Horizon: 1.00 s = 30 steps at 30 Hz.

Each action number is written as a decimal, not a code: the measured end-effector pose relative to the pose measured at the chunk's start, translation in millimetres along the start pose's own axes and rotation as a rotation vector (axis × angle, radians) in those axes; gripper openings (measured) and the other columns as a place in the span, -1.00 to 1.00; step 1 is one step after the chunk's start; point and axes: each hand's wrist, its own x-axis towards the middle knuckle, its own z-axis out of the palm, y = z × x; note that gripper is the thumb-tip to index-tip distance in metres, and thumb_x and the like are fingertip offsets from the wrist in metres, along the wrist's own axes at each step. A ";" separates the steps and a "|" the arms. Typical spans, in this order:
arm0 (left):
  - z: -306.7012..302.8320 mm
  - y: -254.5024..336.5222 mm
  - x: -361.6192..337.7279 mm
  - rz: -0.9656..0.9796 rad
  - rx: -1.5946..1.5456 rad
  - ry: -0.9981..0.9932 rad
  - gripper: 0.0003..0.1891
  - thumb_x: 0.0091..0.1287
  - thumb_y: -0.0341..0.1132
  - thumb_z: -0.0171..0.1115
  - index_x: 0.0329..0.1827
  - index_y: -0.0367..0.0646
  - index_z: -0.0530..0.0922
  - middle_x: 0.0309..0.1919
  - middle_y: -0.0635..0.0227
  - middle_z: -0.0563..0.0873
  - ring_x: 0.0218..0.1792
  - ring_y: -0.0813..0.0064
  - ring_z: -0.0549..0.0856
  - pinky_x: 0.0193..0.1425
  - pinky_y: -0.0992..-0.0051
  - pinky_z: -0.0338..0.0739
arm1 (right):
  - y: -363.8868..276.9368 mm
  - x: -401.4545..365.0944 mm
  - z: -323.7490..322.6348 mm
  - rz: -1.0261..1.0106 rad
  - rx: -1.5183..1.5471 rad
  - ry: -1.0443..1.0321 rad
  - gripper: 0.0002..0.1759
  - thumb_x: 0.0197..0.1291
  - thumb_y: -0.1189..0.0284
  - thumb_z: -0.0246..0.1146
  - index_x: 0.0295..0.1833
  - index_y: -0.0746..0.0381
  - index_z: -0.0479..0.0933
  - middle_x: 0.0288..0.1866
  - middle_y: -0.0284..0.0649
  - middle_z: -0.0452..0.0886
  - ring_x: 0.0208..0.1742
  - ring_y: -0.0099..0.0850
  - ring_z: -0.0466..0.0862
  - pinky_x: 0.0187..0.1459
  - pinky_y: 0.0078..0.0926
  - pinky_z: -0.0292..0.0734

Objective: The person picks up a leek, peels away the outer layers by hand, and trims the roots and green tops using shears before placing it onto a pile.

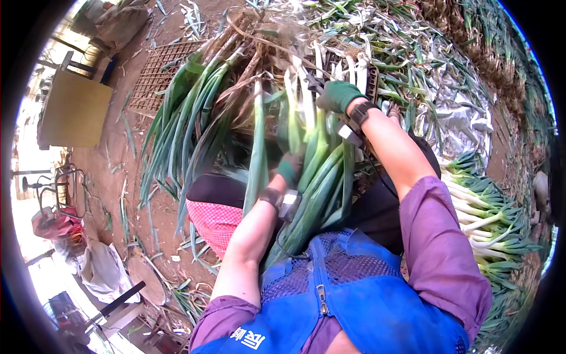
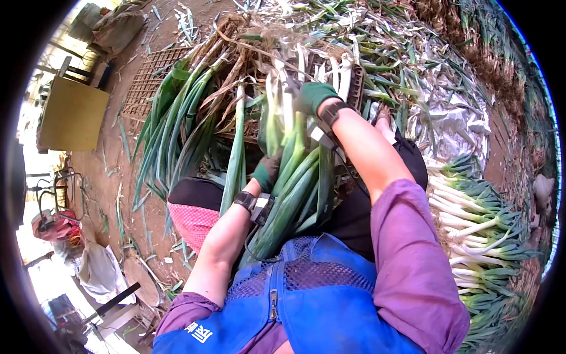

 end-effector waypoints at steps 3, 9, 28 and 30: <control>-5.4 17.7 4.5 -0.234 -0.394 0.332 -0.31 0.28 0.08 0.39 0.16 -0.43 0.48 -0.16 0.09 0.73 -0.27 0.31 0.74 -0.17 0.32 0.64 | 22.9 -32.3 23.5 -0.028 0.208 -0.240 -0.50 0.08 0.11 0.22 0.00 0.26 0.64 -0.21 0.04 0.73 -0.17 -0.12 0.75 -0.05 -0.19 0.62; -22.4 29.8 23.8 -0.284 -0.471 0.506 -0.37 0.22 0.03 0.44 0.06 -0.41 0.54 -0.23 0.16 0.72 -0.37 0.35 0.70 -0.29 0.34 0.62 | 22.2 -153.8 50.0 -0.196 0.151 -0.240 -0.50 0.06 0.09 0.24 -0.06 0.29 0.57 -0.18 0.07 0.71 -0.09 -0.04 0.73 -0.03 -0.16 0.58; -10.2 61.1 33.3 0.244 0.743 0.468 -0.35 0.19 -0.13 0.35 0.33 -0.22 0.43 0.23 -0.16 0.56 0.25 -0.14 0.55 0.36 0.11 0.44 | 128.4 -106.7 105.2 0.425 0.144 0.427 -0.26 0.09 0.02 0.26 0.21 0.39 0.39 0.00 0.18 0.65 -0.02 0.10 0.69 0.05 -0.07 0.59; -14.3 81.1 39.8 -0.055 0.816 0.237 -0.37 0.22 -0.07 0.33 0.30 -0.22 0.45 0.19 -0.13 0.61 0.19 -0.11 0.62 0.28 0.11 0.53 | 131.7 -98.0 121.6 0.463 -0.052 0.537 -0.25 0.06 0.02 0.31 0.23 0.31 0.36 0.05 0.08 0.61 -0.05 0.08 0.69 0.01 -0.06 0.59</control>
